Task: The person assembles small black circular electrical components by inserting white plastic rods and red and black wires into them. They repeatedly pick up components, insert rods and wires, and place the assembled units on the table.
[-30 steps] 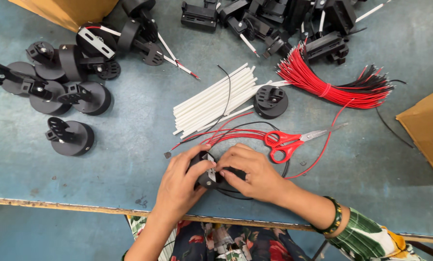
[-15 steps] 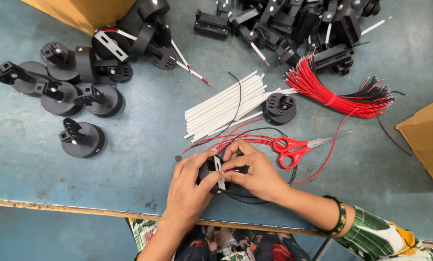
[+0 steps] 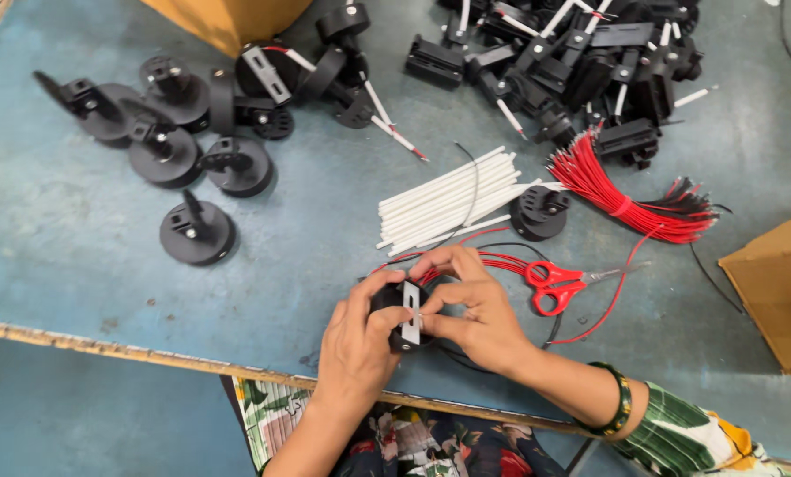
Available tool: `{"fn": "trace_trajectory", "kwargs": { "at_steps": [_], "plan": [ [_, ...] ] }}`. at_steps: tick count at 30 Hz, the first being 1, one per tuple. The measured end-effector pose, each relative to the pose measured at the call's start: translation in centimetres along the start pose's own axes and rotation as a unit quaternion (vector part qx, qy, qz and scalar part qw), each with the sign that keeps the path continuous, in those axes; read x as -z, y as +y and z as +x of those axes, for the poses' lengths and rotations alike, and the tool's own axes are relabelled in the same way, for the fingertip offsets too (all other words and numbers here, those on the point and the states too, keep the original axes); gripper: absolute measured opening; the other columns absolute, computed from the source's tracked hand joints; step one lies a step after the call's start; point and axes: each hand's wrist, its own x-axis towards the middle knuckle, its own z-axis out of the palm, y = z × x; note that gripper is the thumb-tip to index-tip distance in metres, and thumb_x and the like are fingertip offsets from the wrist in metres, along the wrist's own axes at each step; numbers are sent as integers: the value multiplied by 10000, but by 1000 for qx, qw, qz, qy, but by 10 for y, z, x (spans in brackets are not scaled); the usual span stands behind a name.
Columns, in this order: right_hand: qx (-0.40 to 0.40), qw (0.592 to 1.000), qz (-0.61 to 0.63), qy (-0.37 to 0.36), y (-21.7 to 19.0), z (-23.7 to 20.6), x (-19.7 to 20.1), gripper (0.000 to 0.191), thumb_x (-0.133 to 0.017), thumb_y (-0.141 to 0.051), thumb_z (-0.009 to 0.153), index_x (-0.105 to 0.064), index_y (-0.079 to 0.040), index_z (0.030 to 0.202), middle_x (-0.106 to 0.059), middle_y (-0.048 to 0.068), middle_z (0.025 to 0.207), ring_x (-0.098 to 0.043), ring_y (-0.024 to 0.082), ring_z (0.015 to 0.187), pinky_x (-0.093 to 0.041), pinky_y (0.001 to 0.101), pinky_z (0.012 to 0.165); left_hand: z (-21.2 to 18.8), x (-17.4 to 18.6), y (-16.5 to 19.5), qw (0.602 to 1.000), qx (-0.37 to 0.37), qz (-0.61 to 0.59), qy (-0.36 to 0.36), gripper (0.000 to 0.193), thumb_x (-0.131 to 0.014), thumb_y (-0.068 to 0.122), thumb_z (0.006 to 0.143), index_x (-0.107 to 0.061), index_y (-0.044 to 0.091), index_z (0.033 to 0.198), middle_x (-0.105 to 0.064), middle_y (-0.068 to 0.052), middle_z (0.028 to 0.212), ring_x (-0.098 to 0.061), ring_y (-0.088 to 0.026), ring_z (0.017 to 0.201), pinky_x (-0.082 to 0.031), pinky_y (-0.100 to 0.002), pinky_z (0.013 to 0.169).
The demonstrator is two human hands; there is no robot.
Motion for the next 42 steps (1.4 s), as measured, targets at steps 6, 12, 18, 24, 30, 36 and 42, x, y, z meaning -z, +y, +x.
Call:
{"fn": "trace_trajectory", "kwargs": {
  "at_steps": [6,12,18,24,30,36,42],
  "plan": [
    [-17,999,21,-32,-15,-2,-2,75,-817,-44,748,-757,-48,793,-625,60,1216,-572,253,1241,-407,405,1105,-4,18,9,999,19,-21,-16,588,-785,-36,638,-513,157,1121,-571,-79,1354,-648,-366,1057,-542,-427,840],
    [-63,992,78,-81,-17,1,-1,58,-803,-32,756,-755,-48,785,-656,61,1183,-600,248,1209,-451,388,1043,-5,34,19,985,114,-91,-87,641,-868,86,575,-504,101,1103,-555,-132,1376,-660,-417,1093,-555,-449,865],
    [-8,992,11,-122,-36,4,1,99,-815,-73,755,-717,-67,762,-650,65,1161,-584,254,1199,-435,398,1054,2,35,25,951,168,-253,-57,756,-992,338,616,-450,62,1067,-660,-189,1282,-737,-350,1048,-595,-403,869],
    [21,993,22,-112,-54,-21,-5,87,-788,-86,826,-706,-63,808,-638,68,1170,-567,262,1197,-445,409,1043,-25,34,14,968,135,-182,-110,686,-1005,316,547,-525,85,978,-703,-187,1132,-749,-321,950,-599,-390,780],
    [46,989,77,-117,-44,-62,-10,95,-781,-89,903,-713,-50,850,-650,56,1123,-586,260,1144,-431,474,1105,-141,-23,-48,953,146,-217,-152,403,-877,238,745,-561,109,959,-682,-195,1286,-703,-322,1115,-539,-404,925],
    [79,986,83,-120,-24,-98,-16,166,-768,-88,930,-643,-86,820,-657,6,1004,-653,221,1029,-409,572,1252,-202,-70,-75,863,-1,-462,-204,120,-672,18,935,-567,76,940,-620,-236,1434,-634,-386,1317,-462,-451,1125],
    [60,985,98,-129,-34,-123,-10,156,-816,-78,904,-682,-62,825,-651,14,952,-652,225,985,-433,579,1188,-168,16,43,965,139,-122,-186,160,-700,158,854,-551,173,908,-797,-32,1272,-789,-151,965,-538,-274,701]
  ]
}}
